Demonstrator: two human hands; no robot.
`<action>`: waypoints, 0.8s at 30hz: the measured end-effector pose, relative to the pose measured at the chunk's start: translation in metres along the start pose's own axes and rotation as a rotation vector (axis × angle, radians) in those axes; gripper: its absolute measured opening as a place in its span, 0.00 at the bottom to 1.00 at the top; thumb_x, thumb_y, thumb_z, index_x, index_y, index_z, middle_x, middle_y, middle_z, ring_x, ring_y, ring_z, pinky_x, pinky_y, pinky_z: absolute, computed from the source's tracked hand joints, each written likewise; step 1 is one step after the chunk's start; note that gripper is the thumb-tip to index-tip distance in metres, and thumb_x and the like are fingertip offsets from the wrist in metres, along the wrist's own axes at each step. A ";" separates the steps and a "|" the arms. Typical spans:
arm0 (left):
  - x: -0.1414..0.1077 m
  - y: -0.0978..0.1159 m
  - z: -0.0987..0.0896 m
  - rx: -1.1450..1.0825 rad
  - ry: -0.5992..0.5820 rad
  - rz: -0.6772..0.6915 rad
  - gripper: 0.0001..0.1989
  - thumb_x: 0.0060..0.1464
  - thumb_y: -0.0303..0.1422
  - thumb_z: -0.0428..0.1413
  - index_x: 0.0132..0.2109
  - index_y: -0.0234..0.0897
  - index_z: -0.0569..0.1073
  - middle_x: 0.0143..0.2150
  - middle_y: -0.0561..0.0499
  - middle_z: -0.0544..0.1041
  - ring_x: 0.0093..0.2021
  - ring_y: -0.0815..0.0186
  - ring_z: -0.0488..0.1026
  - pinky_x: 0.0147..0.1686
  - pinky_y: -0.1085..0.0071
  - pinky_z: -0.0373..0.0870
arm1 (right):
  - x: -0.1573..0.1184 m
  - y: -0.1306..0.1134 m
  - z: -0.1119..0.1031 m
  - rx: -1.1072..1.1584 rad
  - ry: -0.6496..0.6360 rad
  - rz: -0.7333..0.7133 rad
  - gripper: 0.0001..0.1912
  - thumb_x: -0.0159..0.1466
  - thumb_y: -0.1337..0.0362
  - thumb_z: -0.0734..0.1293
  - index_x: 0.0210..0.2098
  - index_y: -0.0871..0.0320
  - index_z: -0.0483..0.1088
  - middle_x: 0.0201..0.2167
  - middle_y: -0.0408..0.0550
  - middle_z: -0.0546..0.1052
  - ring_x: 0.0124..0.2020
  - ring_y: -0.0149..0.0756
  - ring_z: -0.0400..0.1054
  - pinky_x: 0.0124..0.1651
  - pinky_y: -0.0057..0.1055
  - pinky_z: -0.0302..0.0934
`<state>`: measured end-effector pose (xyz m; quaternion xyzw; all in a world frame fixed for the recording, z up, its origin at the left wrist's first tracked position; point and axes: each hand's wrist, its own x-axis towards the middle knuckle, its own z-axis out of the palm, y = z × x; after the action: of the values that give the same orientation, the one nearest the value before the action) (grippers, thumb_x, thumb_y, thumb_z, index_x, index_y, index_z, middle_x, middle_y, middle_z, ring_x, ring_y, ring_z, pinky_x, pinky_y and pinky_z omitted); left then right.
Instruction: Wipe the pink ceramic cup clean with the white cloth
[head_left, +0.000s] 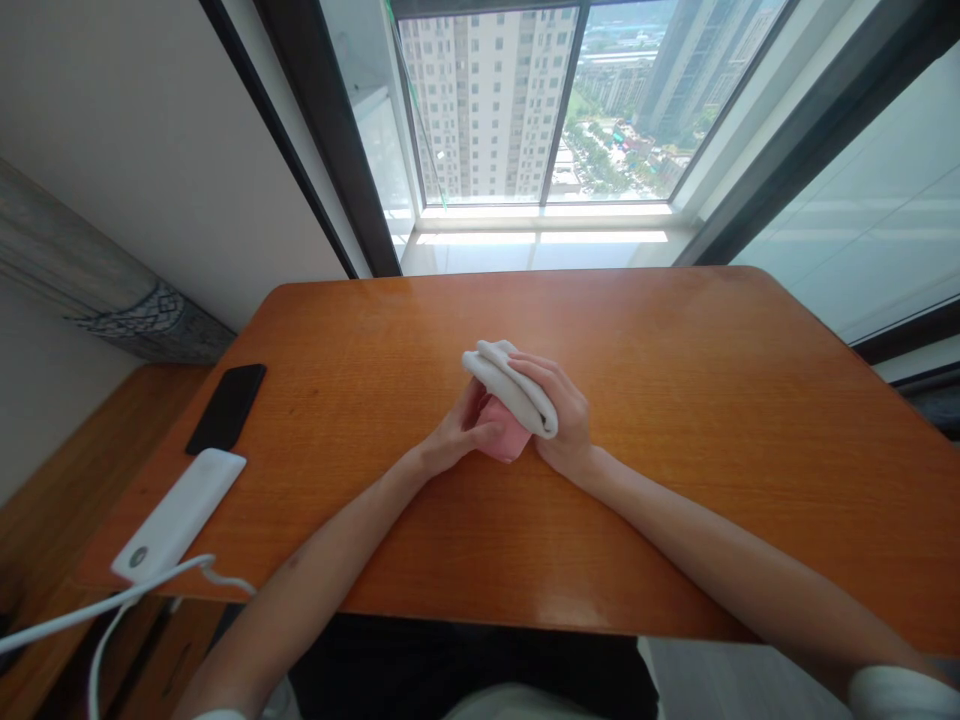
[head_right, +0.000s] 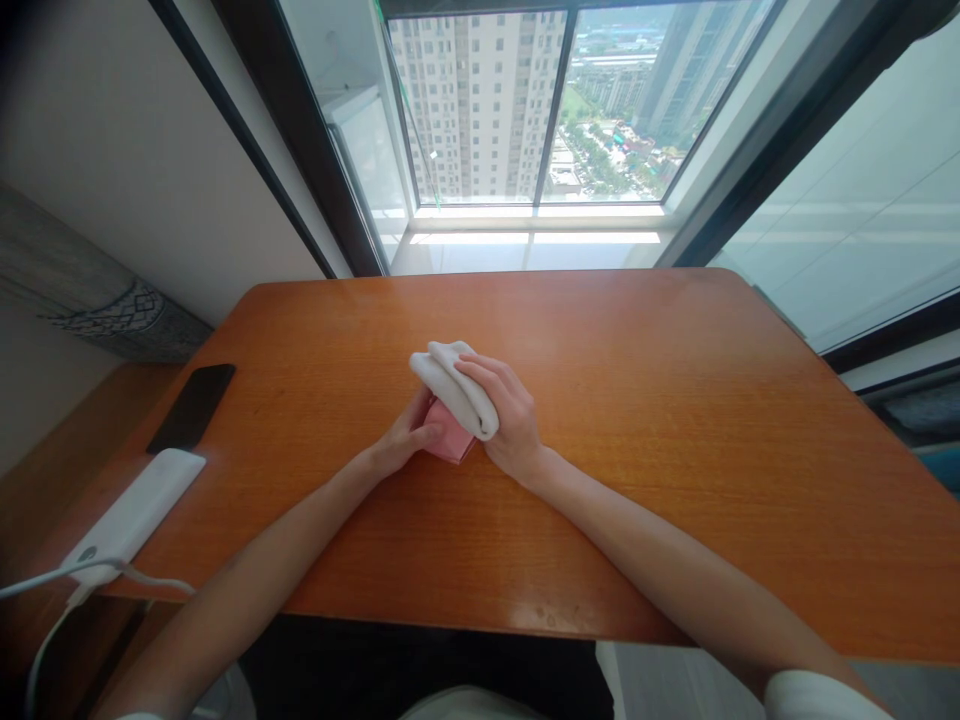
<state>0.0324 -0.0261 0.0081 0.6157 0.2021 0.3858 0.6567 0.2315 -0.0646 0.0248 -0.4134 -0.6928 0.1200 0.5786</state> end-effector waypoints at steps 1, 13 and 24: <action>-0.001 0.000 0.000 -0.008 -0.003 -0.020 0.42 0.58 0.53 0.70 0.73 0.44 0.69 0.75 0.41 0.71 0.78 0.39 0.63 0.76 0.45 0.63 | 0.000 -0.002 -0.002 -0.023 -0.007 -0.057 0.23 0.76 0.61 0.70 0.69 0.41 0.74 0.66 0.51 0.79 0.67 0.52 0.76 0.70 0.56 0.71; -0.001 -0.016 -0.008 -0.025 0.076 0.056 0.42 0.57 0.55 0.67 0.72 0.42 0.69 0.72 0.41 0.74 0.72 0.40 0.70 0.72 0.49 0.66 | 0.010 0.002 0.002 0.087 -0.021 0.178 0.18 0.76 0.56 0.69 0.64 0.46 0.76 0.62 0.49 0.83 0.61 0.49 0.79 0.66 0.49 0.74; 0.001 -0.020 -0.008 -0.073 -0.007 0.075 0.42 0.60 0.51 0.68 0.76 0.50 0.65 0.77 0.45 0.68 0.77 0.43 0.63 0.76 0.51 0.61 | 0.008 0.003 -0.003 0.027 0.030 0.068 0.22 0.76 0.56 0.70 0.68 0.45 0.74 0.63 0.52 0.81 0.62 0.51 0.79 0.66 0.51 0.74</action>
<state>0.0318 -0.0189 -0.0124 0.5998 0.1622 0.4150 0.6646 0.2359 -0.0581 0.0289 -0.4307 -0.6679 0.1427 0.5900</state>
